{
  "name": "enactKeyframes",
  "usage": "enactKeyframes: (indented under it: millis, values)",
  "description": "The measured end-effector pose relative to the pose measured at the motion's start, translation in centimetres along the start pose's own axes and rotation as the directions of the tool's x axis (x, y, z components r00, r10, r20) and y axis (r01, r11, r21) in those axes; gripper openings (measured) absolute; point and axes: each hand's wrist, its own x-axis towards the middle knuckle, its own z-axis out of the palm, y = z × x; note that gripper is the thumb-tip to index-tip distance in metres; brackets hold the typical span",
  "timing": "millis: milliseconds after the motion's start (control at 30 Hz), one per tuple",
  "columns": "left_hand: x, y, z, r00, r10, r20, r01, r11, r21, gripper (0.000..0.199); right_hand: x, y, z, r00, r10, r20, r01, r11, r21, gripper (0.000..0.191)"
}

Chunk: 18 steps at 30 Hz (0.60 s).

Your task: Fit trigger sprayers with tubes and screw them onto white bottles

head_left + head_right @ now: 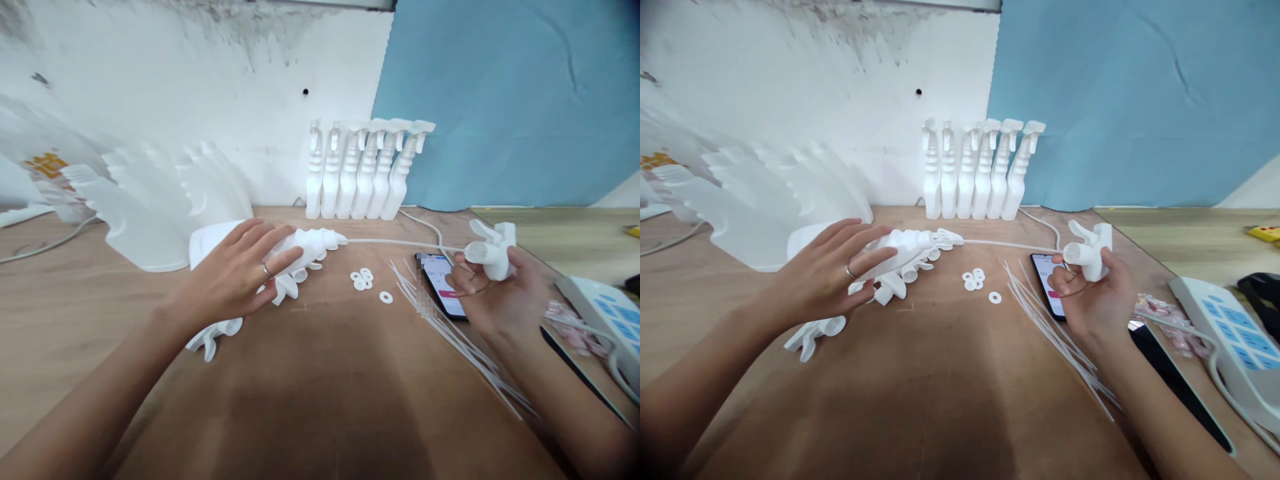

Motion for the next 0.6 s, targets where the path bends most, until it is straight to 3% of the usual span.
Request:
enactKeyframes:
  millis: [67,167,333,433,600]
  values:
    - [0.2,0.8,0.1,1.0,0.007,0.015,-0.007,1.0,-0.022,0.049,-0.6,0.3,0.5,0.999,0.031,0.019,-0.031,0.999,-0.02,0.019]
    - [0.5,2.7,0.2,0.997,0.041,0.058,-0.037,0.997,-0.068,0.053,-2.1,1.2,1.5,0.979,0.184,0.09,-0.172,0.977,-0.125,0.025]
    - [1.0,6.1,0.3,0.979,0.162,0.124,-0.143,0.978,-0.152,0.061,-5.2,3.2,3.0,0.875,0.407,0.262,-0.335,0.9,-0.28,0.027]
    - [0.9,6.9,0.6,0.97,0.192,0.148,-0.166,0.97,-0.175,0.062,-5.9,3.7,3.4,0.842,0.443,0.307,-0.369,0.889,-0.271,0.023]
    - [0.7,6.8,1.1,0.959,0.22,0.181,-0.186,0.965,-0.183,0.065,-6.0,3.8,3.2,0.82,0.445,0.36,-0.346,0.887,-0.307,0.034]
